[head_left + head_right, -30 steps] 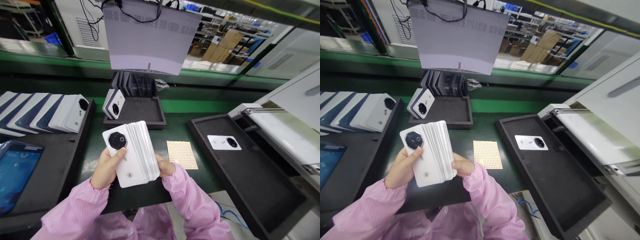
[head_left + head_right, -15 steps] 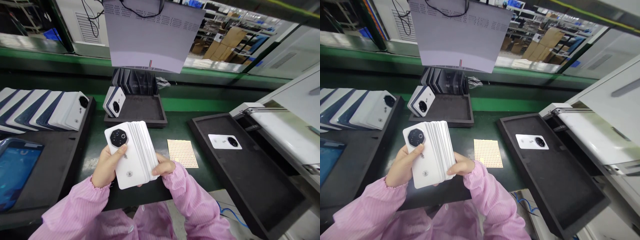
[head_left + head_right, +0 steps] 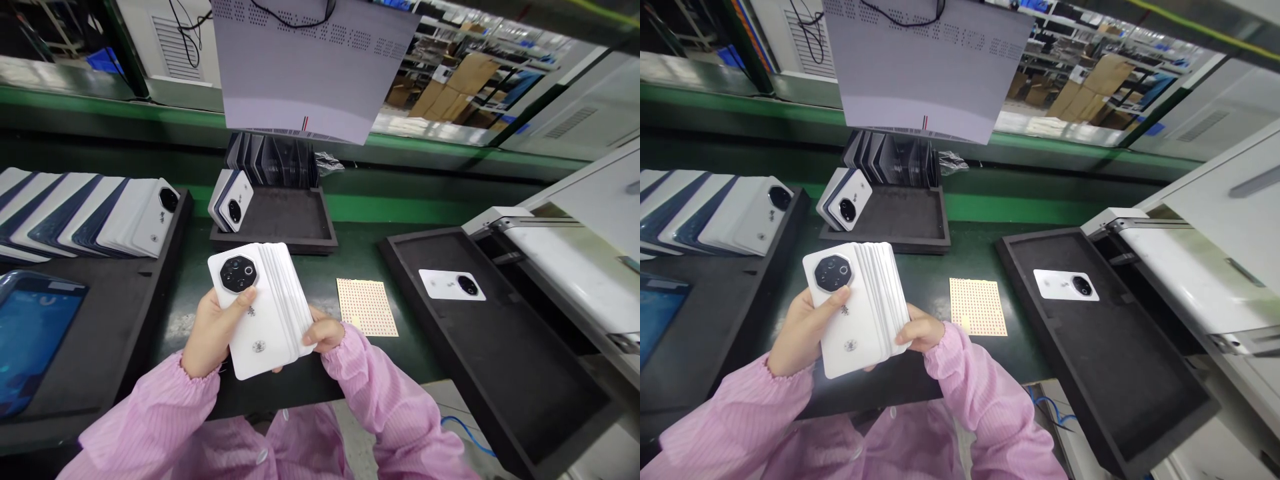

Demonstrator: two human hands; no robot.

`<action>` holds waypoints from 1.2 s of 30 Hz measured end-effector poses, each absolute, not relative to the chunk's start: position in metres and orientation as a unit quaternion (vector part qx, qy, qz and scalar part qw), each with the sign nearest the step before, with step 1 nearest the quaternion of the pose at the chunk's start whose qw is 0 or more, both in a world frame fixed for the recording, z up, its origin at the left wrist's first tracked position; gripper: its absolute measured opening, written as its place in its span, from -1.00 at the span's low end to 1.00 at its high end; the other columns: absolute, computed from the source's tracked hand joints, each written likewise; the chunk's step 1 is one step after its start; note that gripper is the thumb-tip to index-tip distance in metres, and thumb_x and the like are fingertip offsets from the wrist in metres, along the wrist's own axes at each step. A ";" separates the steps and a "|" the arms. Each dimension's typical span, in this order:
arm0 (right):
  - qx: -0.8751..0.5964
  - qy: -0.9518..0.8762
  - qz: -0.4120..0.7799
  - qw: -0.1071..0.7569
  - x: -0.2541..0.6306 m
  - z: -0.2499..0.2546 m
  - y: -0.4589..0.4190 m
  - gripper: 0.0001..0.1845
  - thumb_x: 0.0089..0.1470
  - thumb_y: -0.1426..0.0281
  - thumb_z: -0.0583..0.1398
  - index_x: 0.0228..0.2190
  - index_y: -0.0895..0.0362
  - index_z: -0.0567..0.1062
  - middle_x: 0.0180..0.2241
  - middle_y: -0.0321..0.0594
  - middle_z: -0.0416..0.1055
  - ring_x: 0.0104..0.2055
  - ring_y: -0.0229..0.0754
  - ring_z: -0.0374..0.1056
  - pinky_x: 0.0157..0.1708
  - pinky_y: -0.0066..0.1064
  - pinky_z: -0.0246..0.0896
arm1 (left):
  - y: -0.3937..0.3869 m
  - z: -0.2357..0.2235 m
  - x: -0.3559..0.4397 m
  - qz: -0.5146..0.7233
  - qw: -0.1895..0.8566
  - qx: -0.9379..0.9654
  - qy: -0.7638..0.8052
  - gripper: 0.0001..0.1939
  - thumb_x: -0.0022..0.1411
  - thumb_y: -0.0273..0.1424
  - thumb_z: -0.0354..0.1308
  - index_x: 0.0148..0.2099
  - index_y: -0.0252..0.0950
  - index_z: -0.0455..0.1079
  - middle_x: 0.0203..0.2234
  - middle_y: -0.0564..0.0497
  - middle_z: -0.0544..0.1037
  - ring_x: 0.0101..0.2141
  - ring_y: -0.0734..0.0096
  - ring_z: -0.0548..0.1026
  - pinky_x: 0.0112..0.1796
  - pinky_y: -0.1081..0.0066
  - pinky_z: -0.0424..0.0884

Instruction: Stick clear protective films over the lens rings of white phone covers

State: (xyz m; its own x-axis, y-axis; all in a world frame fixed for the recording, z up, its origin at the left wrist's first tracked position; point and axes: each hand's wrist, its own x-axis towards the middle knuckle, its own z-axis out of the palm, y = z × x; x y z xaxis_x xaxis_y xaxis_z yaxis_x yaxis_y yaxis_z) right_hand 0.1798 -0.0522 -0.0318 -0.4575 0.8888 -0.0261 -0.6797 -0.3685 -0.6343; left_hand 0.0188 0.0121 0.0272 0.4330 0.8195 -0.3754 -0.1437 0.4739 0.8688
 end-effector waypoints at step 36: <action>-0.404 -0.532 0.541 0.511 0.177 -0.023 -0.055 -0.58 -0.10 0.35 0.30 -0.14 0.16 0.45 -0.12 -0.11 0.45 -0.02 -0.04 0.35 0.03 -0.15 0.18 | -0.004 0.016 0.009 0.408 0.522 0.656 0.361 -0.81 -0.20 -0.51 0.36 -0.46 -0.13 0.59 -0.48 0.00 0.63 -0.36 0.10 0.56 -0.16 0.21 0.45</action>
State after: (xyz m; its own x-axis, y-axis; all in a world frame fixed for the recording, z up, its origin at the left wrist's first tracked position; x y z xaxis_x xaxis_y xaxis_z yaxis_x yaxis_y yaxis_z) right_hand 0.1768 -0.0553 -0.0226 -0.1514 0.9826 0.1077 -0.1231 0.0894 -0.9884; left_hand 0.0090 -0.0044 0.0159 0.4066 0.8999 0.1574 0.0485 -0.1933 0.9799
